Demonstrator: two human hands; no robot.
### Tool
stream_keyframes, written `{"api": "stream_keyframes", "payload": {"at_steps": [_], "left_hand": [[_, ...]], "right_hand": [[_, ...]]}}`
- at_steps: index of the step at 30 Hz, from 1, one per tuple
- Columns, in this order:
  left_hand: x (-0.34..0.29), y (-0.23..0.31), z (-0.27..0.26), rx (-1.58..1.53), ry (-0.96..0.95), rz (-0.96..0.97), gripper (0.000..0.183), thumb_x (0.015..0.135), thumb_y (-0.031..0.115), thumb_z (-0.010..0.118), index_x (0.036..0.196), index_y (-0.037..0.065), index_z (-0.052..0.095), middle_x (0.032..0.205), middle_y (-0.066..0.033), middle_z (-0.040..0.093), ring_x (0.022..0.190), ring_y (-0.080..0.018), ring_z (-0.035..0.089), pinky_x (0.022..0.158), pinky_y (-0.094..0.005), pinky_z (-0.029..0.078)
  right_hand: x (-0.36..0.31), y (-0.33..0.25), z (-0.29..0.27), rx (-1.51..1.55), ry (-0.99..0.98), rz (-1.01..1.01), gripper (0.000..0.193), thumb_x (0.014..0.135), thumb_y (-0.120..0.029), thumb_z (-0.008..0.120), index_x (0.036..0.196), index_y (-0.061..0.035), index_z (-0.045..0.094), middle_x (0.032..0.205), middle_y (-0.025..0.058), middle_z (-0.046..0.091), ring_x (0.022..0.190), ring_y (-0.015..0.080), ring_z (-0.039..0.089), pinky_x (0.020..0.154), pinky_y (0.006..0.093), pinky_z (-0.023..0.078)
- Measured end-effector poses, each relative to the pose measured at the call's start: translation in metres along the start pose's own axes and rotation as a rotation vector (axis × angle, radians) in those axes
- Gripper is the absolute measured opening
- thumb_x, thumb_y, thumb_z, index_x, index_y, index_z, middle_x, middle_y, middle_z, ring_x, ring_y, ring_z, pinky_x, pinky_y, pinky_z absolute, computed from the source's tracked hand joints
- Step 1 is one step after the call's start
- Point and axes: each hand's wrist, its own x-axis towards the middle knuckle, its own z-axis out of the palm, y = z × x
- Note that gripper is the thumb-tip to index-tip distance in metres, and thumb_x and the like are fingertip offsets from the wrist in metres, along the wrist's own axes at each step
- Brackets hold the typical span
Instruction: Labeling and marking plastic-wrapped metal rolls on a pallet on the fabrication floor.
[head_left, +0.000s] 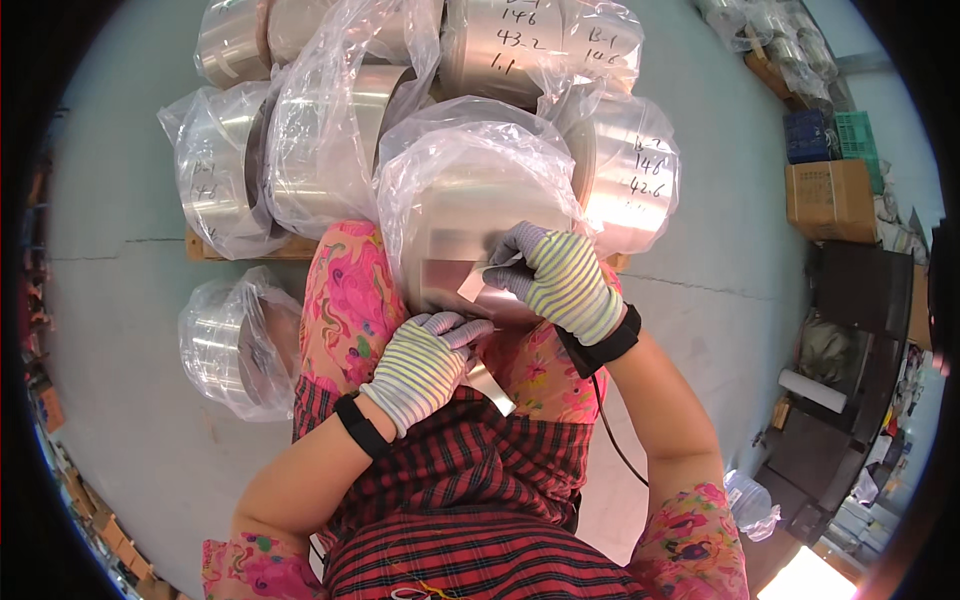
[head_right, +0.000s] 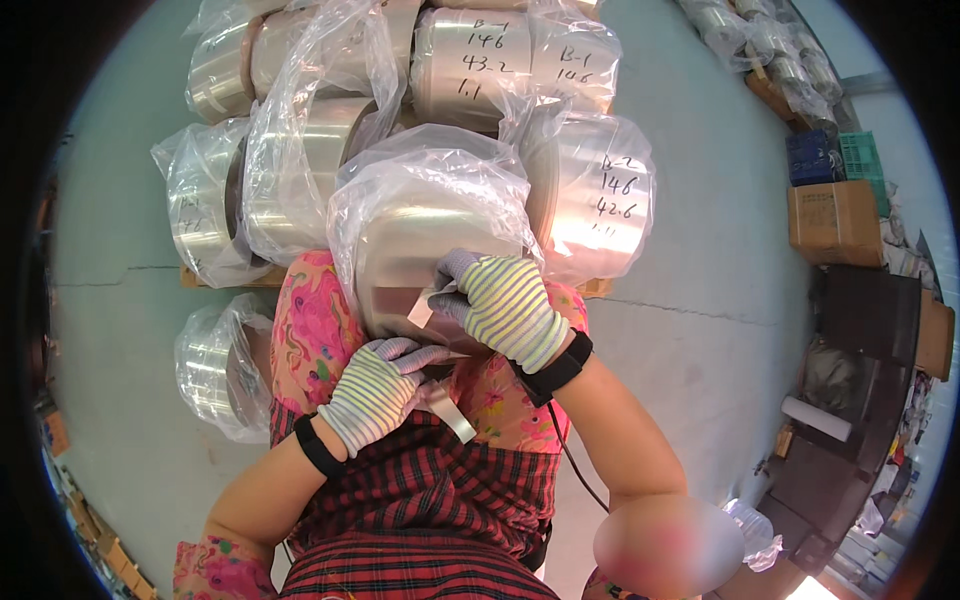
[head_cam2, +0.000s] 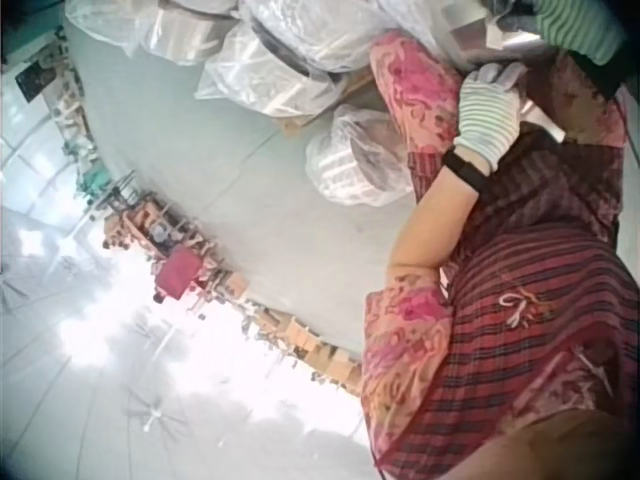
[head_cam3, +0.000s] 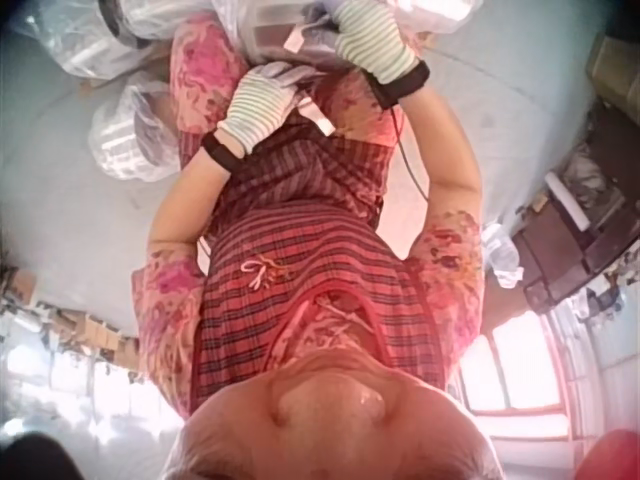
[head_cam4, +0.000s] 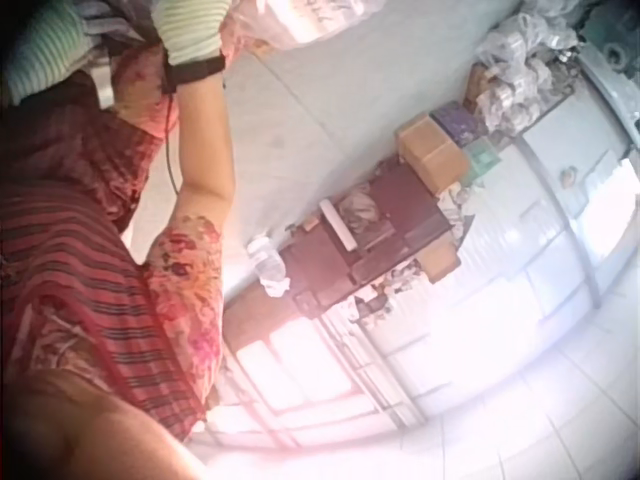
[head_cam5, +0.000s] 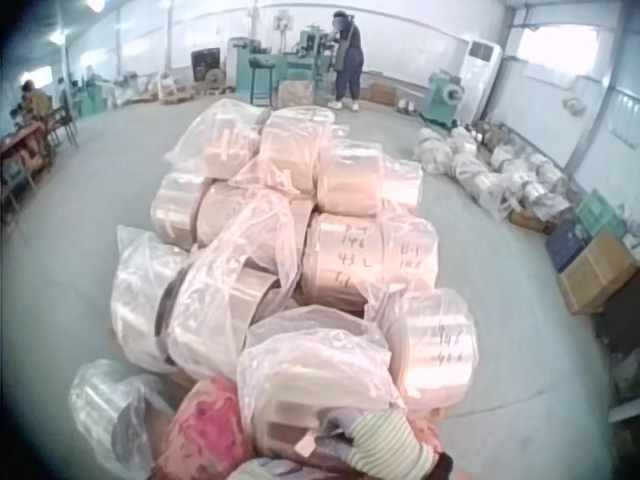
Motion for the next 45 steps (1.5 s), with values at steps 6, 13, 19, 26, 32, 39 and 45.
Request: {"api": "stream_keyframes", "payload": {"at_steps": [6,13,19,26,32,39,45], "left_hand": [[-0.001,0.003,-0.005,0.06,0.002,0.037,0.037,0.076,0.018,0.06,0.112,0.011,0.056,0.104,-0.0059,0.059,0.098,-0.022,0.055,0.083,-0.0371,0.044],[0.002,0.011,-0.019,0.0,0.138,0.136,0.012,0.067,0.019,0.067,0.07,0.009,0.064,0.123,-0.0034,0.051,0.103,-0.0284,0.05,0.083,-0.0404,0.044],[0.001,0.008,-0.011,0.076,0.122,-0.016,0.012,0.064,0.015,0.069,0.068,0.005,0.063,0.127,-0.0082,0.049,0.091,-0.0268,0.055,0.073,-0.0382,0.048],[-0.009,0.029,-0.013,0.071,0.011,-0.34,0.066,0.076,0.011,0.054,0.137,0.009,0.031,0.102,-0.0133,0.054,0.097,-0.0277,0.05,0.085,-0.0408,0.04],[-0.022,0.016,0.001,0.2,0.12,-0.145,0.062,0.077,0.011,0.054,0.134,0.002,0.032,0.111,-0.0164,0.052,0.102,-0.0306,0.048,0.09,-0.0414,0.039],[-0.001,0.026,0.004,0.103,0.007,-0.434,0.083,0.074,0.015,0.063,0.142,0.016,0.017,0.091,-0.0167,0.05,0.081,-0.0336,0.053,0.076,-0.0439,0.045],[-0.004,0.017,0.007,0.204,0.033,-0.371,0.059,0.074,0.01,0.058,0.13,0.006,0.039,0.105,-0.0154,0.051,0.086,-0.0314,0.051,0.078,-0.0438,0.044]], "right_hand": [[0.009,-0.015,-0.003,-0.011,0.022,0.064,0.032,0.067,-0.011,0.072,0.094,-0.0042,0.057,0.075,0.0106,0.063,0.071,0.0259,0.062,0.064,0.0346,0.048],[0.021,-0.016,-0.012,-0.115,0.146,0.29,0.053,0.058,-0.026,0.078,0.102,-0.0057,0.056,0.088,0.0122,0.064,0.077,0.0296,0.061,0.071,0.0369,0.047],[0.034,-0.002,-0.013,0.0,0.215,0.381,0.036,0.061,-0.026,0.078,0.085,-0.004,0.062,0.066,0.0083,0.06,0.061,0.0214,0.057,0.061,0.0333,0.047],[0.037,0.003,-0.015,-0.068,0.218,0.382,0.027,0.069,-0.023,0.072,0.086,-0.0033,0.063,0.073,0.0119,0.063,0.065,0.0243,0.06,0.062,0.0345,0.047],[0.009,-0.021,-0.036,0.11,0.461,0.372,0.039,0.068,-0.02,0.073,0.099,-0.0011,0.059,0.084,0.0137,0.062,0.075,0.0316,0.059,0.07,0.0396,0.047],[0.012,-0.003,-0.042,-0.583,0.691,0.013,0.041,0.064,-0.015,0.072,0.103,-0.0098,0.06,0.106,0.0105,0.056,0.095,0.0298,0.052,0.08,0.041,0.042],[-0.038,-0.009,-0.039,0.361,0.42,0.017,0.01,0.08,-0.01,0.059,0.082,-0.0006,0.06,0.073,0.0121,0.057,0.068,0.0259,0.056,0.062,0.0327,0.044]]}}
